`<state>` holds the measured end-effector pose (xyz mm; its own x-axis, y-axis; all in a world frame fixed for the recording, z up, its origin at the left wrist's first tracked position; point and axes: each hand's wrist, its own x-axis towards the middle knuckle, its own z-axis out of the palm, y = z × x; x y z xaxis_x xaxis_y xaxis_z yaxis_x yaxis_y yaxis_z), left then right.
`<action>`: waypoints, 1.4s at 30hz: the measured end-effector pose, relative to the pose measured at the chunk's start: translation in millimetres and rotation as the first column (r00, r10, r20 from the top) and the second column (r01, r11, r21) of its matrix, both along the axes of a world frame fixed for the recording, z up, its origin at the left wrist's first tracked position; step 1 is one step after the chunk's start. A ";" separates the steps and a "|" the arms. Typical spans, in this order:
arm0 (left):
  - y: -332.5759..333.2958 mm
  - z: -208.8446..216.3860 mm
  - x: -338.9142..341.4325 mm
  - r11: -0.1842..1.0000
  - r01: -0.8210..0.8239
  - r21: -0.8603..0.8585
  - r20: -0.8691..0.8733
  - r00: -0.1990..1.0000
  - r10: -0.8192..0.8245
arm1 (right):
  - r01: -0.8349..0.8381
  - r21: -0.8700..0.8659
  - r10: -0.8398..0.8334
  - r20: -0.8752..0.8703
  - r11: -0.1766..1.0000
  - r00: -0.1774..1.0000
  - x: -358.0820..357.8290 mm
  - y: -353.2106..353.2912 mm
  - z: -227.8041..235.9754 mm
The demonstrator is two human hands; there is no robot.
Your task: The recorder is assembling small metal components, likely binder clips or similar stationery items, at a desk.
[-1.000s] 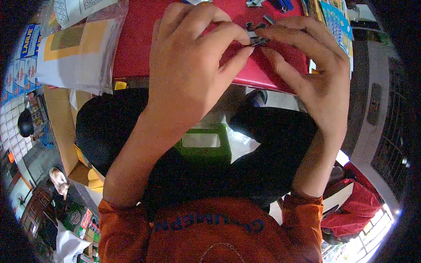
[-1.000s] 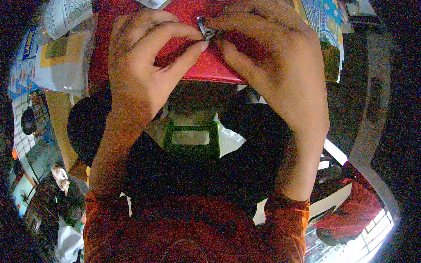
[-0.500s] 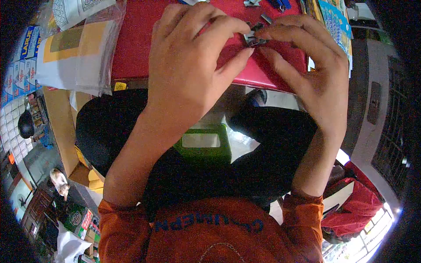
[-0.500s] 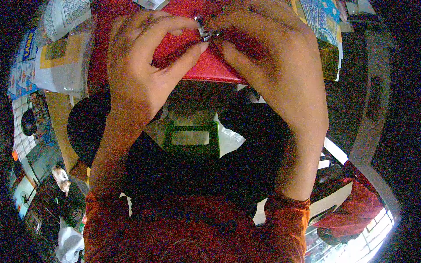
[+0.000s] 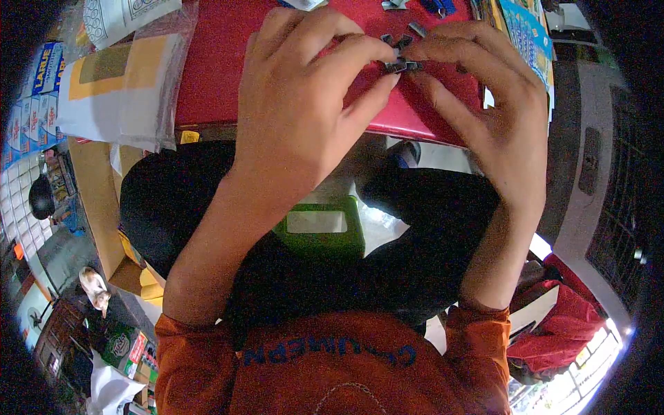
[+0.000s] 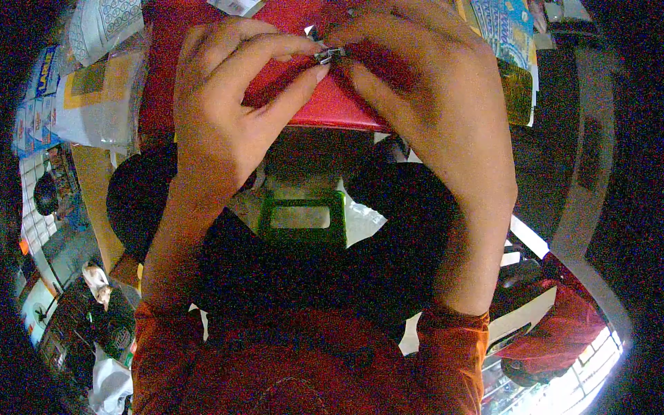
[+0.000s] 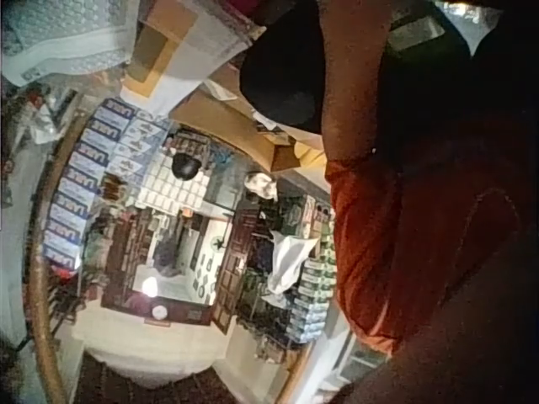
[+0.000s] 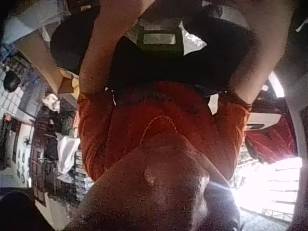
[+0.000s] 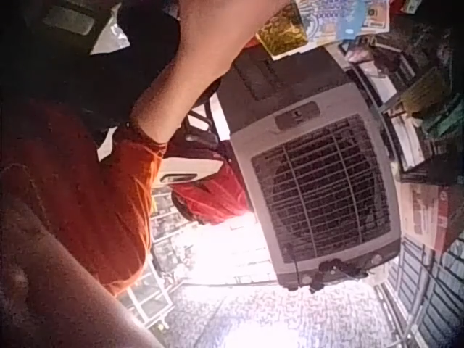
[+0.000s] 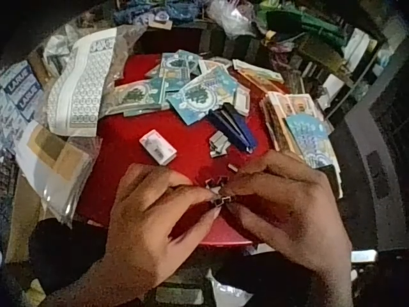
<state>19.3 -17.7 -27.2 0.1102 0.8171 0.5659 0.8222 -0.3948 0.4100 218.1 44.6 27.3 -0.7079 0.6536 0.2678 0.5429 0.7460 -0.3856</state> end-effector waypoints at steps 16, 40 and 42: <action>1.8 -2.3 -2.0 0.999 0.032 -0.003 0.028 0.999 -0.032 | 0.033 -0.021 -0.033 0.000 0.999 0.999 -0.1 0.1 -0.9; 3.7 -3.0 0.7 0.999 0.051 -0.013 0.072 0.996 -0.050 | 0.020 -0.014 -0.020 0.003 1.000 1.000 1.8 1.9 -1.9; 3.4 -2.1 0.5 0.999 0.050 0.002 0.070 0.996 -0.050 | 0.021 0.002 -0.021 0.010 1.000 1.000 1.0 1.8 -1.7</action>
<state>19.8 -14.3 -29.3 0.1109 0.8114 0.5739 0.7704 -0.4350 0.4661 219.1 46.4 25.6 -0.6963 0.6683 0.2619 0.5627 0.7348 -0.3789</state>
